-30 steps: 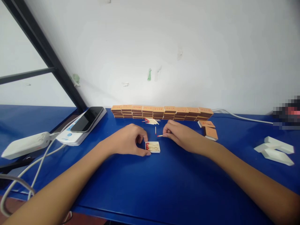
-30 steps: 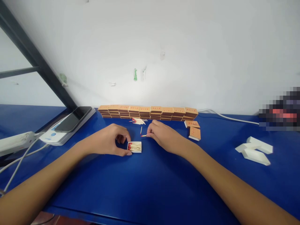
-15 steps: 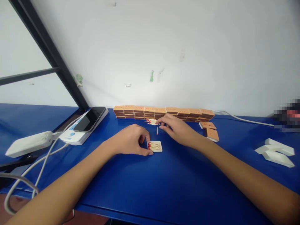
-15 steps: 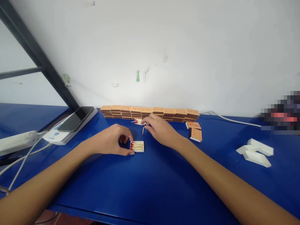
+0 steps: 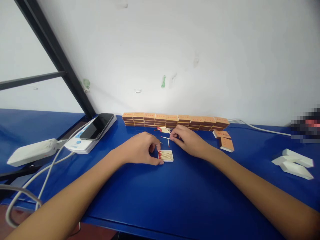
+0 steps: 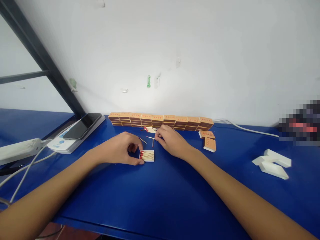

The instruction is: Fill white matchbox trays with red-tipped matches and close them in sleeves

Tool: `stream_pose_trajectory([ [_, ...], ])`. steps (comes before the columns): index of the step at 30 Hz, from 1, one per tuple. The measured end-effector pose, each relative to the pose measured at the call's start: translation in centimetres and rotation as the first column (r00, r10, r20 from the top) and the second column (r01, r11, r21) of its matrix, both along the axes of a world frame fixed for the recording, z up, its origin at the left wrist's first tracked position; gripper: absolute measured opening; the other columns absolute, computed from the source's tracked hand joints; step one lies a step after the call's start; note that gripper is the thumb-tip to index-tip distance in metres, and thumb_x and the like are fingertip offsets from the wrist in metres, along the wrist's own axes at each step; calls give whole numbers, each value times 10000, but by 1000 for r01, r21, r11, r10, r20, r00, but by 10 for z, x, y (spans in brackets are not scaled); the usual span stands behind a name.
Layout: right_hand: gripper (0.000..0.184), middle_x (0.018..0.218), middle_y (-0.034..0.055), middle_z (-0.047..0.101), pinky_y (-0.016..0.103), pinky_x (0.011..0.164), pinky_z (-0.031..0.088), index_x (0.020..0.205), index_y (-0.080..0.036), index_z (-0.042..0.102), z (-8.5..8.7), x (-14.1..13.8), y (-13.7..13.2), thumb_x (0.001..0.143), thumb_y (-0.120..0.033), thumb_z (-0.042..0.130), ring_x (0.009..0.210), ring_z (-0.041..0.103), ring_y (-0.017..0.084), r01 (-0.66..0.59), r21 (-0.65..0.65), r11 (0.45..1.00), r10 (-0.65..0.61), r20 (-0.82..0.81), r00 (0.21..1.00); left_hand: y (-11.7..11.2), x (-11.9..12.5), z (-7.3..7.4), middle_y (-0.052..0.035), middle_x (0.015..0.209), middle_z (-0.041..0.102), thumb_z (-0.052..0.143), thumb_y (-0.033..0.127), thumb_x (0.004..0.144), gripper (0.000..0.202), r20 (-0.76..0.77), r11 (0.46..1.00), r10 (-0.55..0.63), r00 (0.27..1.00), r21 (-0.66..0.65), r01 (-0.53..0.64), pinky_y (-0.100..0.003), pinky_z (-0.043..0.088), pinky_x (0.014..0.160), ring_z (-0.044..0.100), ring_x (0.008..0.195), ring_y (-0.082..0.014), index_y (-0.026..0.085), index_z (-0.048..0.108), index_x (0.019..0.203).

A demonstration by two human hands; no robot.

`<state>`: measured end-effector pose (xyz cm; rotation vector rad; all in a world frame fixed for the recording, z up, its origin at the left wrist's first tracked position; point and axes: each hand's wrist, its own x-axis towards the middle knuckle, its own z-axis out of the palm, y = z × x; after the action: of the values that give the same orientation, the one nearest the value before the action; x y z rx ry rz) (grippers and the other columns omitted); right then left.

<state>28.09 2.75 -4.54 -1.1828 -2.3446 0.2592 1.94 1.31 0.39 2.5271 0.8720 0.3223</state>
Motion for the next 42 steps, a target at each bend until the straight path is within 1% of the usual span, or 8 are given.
stream_pose_trajectory([
  [5, 99, 1045, 82, 599, 390, 886, 501, 1058, -212, 622, -1, -7, 1, 1041, -248, 531, 979, 594, 230, -29, -24, 999, 28, -29, 999, -1, 0, 1, -9, 765, 710, 877, 429, 736, 316, 9, 1000, -8, 1000, -5, 8, -273, 421, 594, 620, 656, -141, 193, 790, 927],
  [11, 147, 1008, 86, 600, 379, 847, 487, 948, -205, 591, 0, -2, 2, 1037, -207, 474, 951, 587, 237, 26, -30, 999, -25, 37, 999, 3, -3, 6, -20, 769, 710, 826, 567, 817, 403, 15, 999, 16, 1000, -31, -15, -275, 427, 599, 622, 660, -143, 183, 786, 933],
  [14, 171, 1023, 99, 603, 398, 869, 486, 938, -205, 574, 1, 6, -1, 1039, -192, 437, 965, 589, 247, 47, -41, 998, -43, 73, 996, 12, -6, 2, -26, 800, 710, 667, 442, 985, 279, 13, 993, 87, 996, 80, -88, -283, 429, 634, 606, 671, -141, 182, 769, 989],
  [20, 190, 1031, 99, 601, 418, 893, 492, 969, -207, 572, 1, 7, -7, 1069, -246, 415, 978, 588, 249, 35, -37, 999, -33, 58, 998, 25, -12, -10, -83, 1004, 720, 593, 265, 998, 184, -21, 956, 123, 992, 269, -113, -322, 476, 795, 649, 881, -193, 168, 741, 1049],
  [24, 125, 1027, 87, 608, 410, 887, 493, 964, -216, 586, 0, 4, -7, 1047, -290, 527, 995, 590, 250, 14, -81, 997, -11, 41, 999, 18, -11, 1, -55, 894, 722, 646, 414, 988, 263, 14, 979, 90, 996, 182, -91, -307, 470, 724, 637, 785, -171, 182, 769, 1011],
  [29, 140, 993, 84, 606, 393, 836, 479, 931, -212, 578, 8, 0, -13, 1048, -258, 517, 964, 579, 248, 17, -96, 995, -14, 32, 999, 4, -9, 15, -26, 829, 705, 899, 607, 685, 540, 34, 997, 50, 998, -62, -48, -270, 453, 611, 634, 717, -160, 192, 787, 1011],
  [36, 152, 981, 67, 626, 366, 809, 459, 929, -218, 583, 28, -24, -55, 1062, -234, 510, 917, 576, 221, -36, -169, 985, 31, -33, 999, 1, -4, 7, 1, 793, 677, 920, 467, 684, 385, 8, 999, -32, 999, -26, 32, -277, 429, 620, 599, 702, -139, 203, 790, 932],
  [42, 131, 955, 39, 627, 338, 795, 450, 923, -216, 642, 27, -34, -67, 1037, -200, 579, 892, 582, 196, -75, -181, 981, 64, -65, 996, 0, -1, 5, 6, 774, 669, 894, 366, 693, 292, 37, 1000, -10, 999, -23, 11, -275, 430, 610, 591, 684, -130, 192, 791, 904],
])
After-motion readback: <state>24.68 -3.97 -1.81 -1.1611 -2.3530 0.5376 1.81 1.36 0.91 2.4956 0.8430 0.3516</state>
